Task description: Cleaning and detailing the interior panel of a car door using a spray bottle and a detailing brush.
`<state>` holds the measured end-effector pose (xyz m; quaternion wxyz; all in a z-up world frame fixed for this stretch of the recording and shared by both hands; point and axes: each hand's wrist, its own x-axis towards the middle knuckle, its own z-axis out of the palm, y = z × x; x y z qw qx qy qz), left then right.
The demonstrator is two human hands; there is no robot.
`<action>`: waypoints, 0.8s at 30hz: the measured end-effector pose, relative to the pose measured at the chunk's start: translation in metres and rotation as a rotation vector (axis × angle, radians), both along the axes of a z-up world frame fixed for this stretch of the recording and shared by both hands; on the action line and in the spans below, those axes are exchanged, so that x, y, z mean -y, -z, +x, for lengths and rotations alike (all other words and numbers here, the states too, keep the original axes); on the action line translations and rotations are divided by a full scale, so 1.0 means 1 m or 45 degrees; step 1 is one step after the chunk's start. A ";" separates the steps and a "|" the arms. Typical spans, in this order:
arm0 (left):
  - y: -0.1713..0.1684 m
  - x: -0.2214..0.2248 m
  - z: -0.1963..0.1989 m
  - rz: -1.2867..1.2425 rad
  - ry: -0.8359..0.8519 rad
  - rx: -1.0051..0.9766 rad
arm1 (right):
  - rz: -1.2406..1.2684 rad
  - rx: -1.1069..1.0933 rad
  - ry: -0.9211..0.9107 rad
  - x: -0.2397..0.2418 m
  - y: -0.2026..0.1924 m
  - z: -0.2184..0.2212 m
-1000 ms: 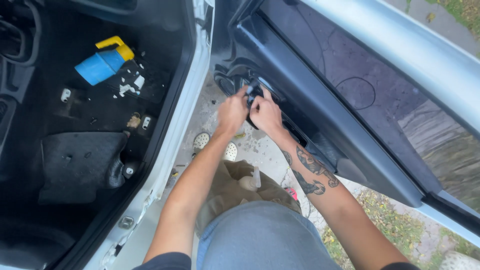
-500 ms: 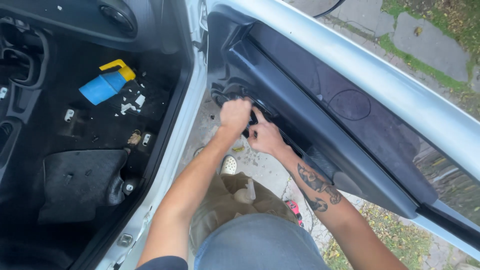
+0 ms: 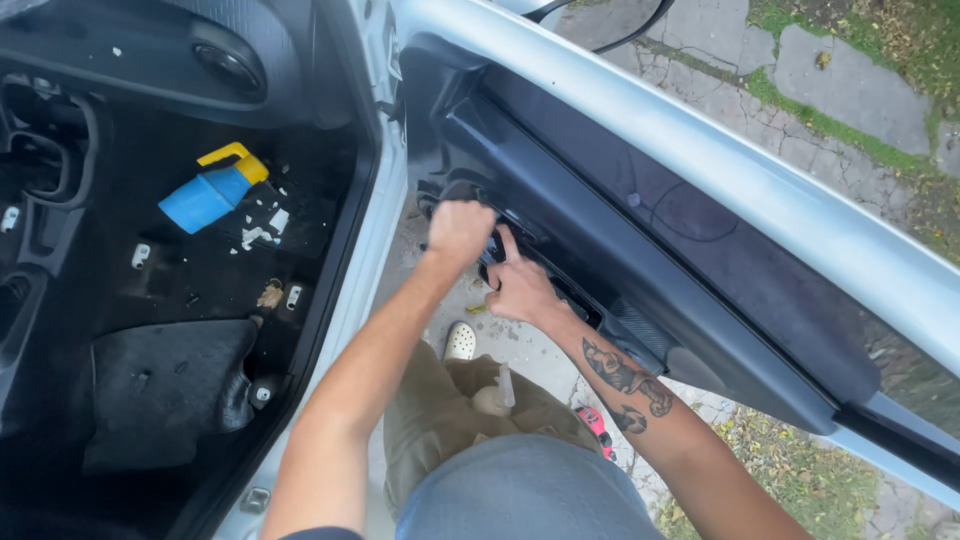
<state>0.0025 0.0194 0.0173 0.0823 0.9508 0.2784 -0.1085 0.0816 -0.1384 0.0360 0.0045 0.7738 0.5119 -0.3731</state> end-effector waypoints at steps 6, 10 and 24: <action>0.005 -0.006 0.001 0.019 0.207 0.098 | -0.025 0.043 -0.020 0.003 -0.001 -0.008; -0.010 0.003 -0.010 -0.245 0.029 0.153 | -0.018 0.100 -0.030 0.006 0.026 -0.006; 0.008 0.020 -0.023 -0.492 -0.176 0.321 | -0.032 0.143 -0.048 0.001 0.022 -0.011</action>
